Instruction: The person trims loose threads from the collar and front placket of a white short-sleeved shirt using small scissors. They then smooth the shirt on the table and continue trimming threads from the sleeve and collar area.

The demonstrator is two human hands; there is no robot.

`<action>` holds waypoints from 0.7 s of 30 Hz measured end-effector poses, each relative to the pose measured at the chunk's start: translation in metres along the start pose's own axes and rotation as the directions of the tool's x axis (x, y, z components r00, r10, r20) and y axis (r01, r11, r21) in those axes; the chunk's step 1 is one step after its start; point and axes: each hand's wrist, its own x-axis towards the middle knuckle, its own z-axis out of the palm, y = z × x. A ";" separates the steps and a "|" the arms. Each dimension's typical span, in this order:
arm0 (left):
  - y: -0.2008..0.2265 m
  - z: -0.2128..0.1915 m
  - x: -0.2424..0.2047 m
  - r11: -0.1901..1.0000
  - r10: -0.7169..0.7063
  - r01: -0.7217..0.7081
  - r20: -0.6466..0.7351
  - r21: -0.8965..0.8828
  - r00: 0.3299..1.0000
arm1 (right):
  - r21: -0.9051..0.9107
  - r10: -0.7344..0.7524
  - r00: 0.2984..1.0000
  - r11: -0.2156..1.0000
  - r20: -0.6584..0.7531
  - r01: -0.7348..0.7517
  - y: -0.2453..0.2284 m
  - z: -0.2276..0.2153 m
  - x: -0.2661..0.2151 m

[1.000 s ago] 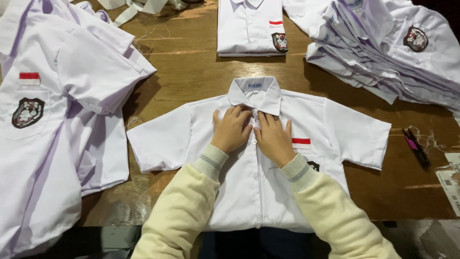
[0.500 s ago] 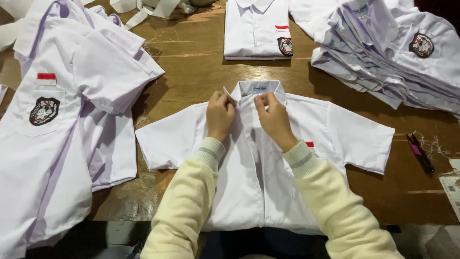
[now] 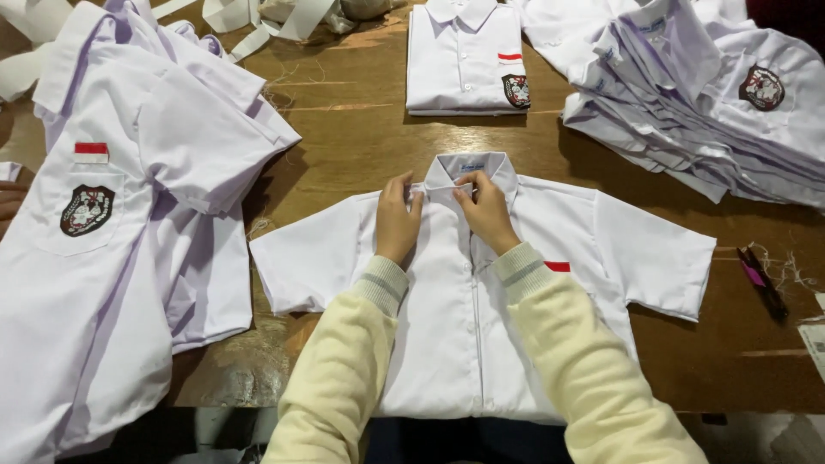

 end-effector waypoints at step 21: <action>-0.009 0.019 0.025 0.892 -0.451 0.451 -0.029 0.016 0.892 | 0.220 -0.038 0.998 0.975 0.040 0.028 0.004 0.001 0.000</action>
